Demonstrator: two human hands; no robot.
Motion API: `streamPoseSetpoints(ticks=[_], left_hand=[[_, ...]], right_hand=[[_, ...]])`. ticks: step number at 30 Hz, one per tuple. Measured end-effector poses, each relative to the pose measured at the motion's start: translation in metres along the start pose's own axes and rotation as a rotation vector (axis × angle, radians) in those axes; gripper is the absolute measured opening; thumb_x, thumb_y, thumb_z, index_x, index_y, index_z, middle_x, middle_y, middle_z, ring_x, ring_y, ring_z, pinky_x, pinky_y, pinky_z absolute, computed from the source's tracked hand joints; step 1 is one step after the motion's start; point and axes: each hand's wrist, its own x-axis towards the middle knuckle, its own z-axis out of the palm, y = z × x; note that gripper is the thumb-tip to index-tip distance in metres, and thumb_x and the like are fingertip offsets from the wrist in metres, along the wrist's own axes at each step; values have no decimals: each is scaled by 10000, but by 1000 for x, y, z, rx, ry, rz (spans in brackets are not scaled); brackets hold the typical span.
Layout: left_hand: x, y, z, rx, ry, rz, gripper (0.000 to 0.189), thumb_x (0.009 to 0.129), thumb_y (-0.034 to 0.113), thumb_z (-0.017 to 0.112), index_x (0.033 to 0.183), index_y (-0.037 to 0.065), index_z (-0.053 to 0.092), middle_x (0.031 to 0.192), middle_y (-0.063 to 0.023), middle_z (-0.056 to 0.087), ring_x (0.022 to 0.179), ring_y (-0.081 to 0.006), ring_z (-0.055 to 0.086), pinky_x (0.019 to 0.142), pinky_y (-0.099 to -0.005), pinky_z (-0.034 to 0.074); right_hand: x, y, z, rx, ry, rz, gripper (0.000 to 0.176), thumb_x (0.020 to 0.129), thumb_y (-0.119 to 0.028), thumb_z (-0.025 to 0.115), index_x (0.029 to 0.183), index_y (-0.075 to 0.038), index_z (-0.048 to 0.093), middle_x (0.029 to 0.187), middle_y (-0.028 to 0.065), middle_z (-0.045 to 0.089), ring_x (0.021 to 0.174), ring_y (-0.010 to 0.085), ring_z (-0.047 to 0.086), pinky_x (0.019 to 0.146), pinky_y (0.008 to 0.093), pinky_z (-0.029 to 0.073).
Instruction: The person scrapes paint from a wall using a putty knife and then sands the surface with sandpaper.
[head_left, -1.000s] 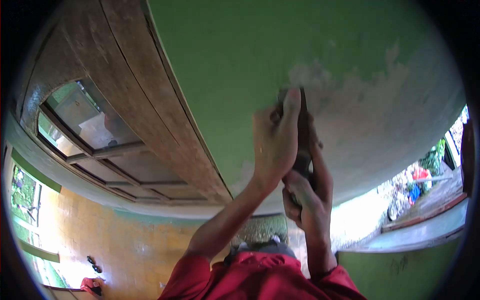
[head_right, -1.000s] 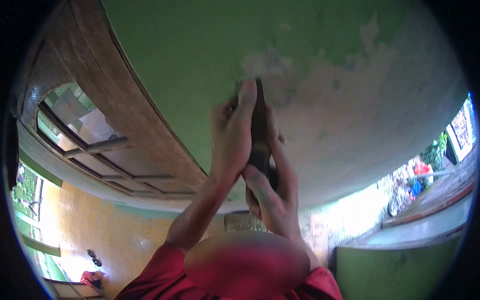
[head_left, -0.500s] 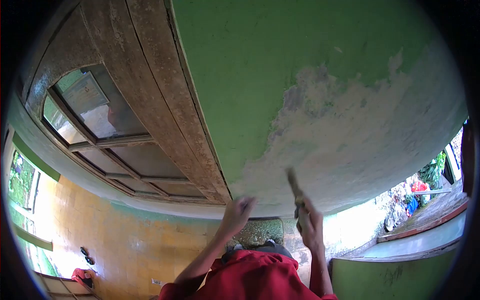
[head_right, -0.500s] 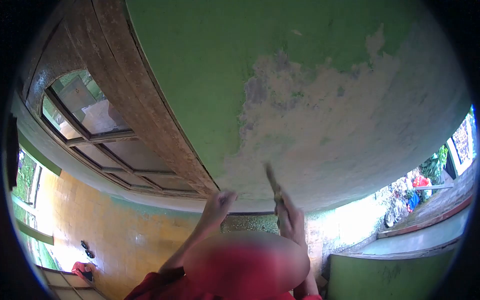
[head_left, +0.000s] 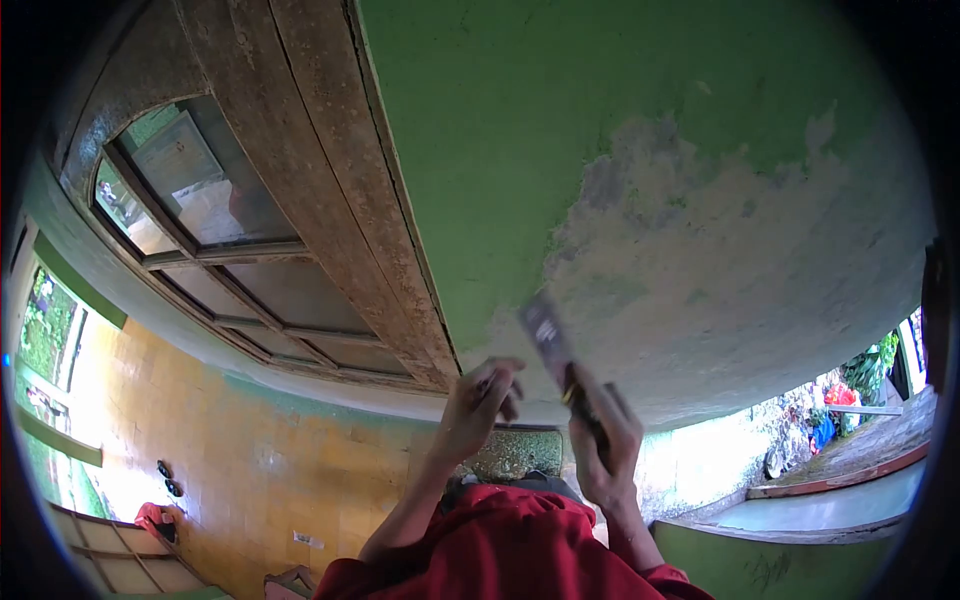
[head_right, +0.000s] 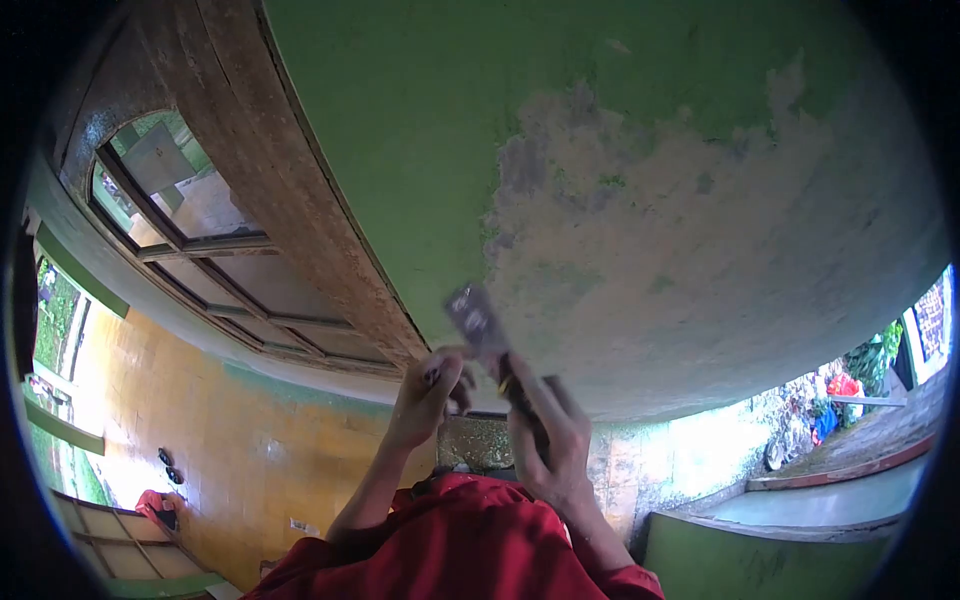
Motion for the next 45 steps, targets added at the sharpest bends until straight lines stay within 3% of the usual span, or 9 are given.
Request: streamPoseSetpoints(ticks=[2, 4, 8, 10, 12, 14, 22, 29, 45], left_hand=[[12, 30, 23, -33, 1, 184, 362, 1076, 289, 437, 1208, -10, 594, 909, -52, 632, 722, -94, 613, 636, -245, 492], [26, 59, 38, -51, 14, 235, 378, 1076, 304, 439, 1211, -14, 593, 913, -50, 641, 727, -98, 621, 618, -236, 488], [53, 88, 44, -21, 49, 311, 395, 1074, 332, 446, 1199, -11, 596, 944, -58, 684, 761, -112, 658, 566, -209, 479], [61, 100, 43, 43, -1, 280, 399, 1073, 335, 445, 1187, -15, 597, 962, -68, 696, 789, -123, 675, 568, -210, 498], [70, 104, 47, 105, -49, 252, 404, 1073, 339, 443, 1176, -19, 599, 981, -79, 708, 816, -133, 692, 570, -211, 516], [81, 100, 63, -255, -119, 447, 420, 1056, 388, 466, 1110, 0, 617, 913, -103, 719, 774, -176, 717, 615, -265, 575], [84, 108, 76, -373, -132, 397, 407, 1057, 349, 477, 981, -30, 606, 783, -112, 683, 676, -182, 693, 579, -305, 573], [88, 119, 76, -247, -47, 431, 441, 1047, 367, 496, 836, -5, 607, 645, -88, 631, 541, -166, 631, 489, -313, 522], [79, 122, 78, -351, -77, 340, 439, 1043, 361, 507, 821, -3, 609, 627, -82, 630, 511, -154, 621, 468, -285, 508]], right_hand=[[14, -1, 1, -62, 42, -36, 585, 821, 41, 573, 1400, 55, 492, 927, 197, 616, 739, 298, 617, 656, 350, 485], [27, -2, 10, -39, 216, 48, 691, 811, 58, 602, 1472, 42, 398, 973, 204, 621, 789, 299, 638, 675, 355, 497], [49, 0, 18, -36, 215, 11, 771, 797, 78, 629, 1507, 42, 329, 1003, 207, 628, 843, 306, 662, 704, 359, 511], [52, 8, 23, -28, 254, -72, 774, 791, 138, 577, 1516, 18, 334, 1046, 127, 630, 782, 119, 624, 589, 243, 501], [50, 7, 23, 11, 232, -37, 774, 786, 112, 616, 1504, 45, 335, 1029, 163, 636, 798, 186, 654, 641, 291, 517], [48, 6, 23, 49, 210, 0, 779, 780, 85, 654, 1491, 72, 336, 1012, 200, 642, 814, 254, 685, 694, 338, 533], [41, -2, 14, 772, 80, 315, 720, 953, -115, 553, 1562, 5, 189, 795, 18, 560, 517, 57, 473, 458, 211, 379], [44, -20, 18, 741, 91, 278, 700, 974, -114, 510, 1563, 19, 156, 799, 28, 552, 503, 53, 428, 444, 209, 338], [45, -35, 18, 673, 160, 323, 724, 946, -90, 541, 1547, 60, 167, 870, 53, 587, 543, 56, 474, 464, 202, 362]])
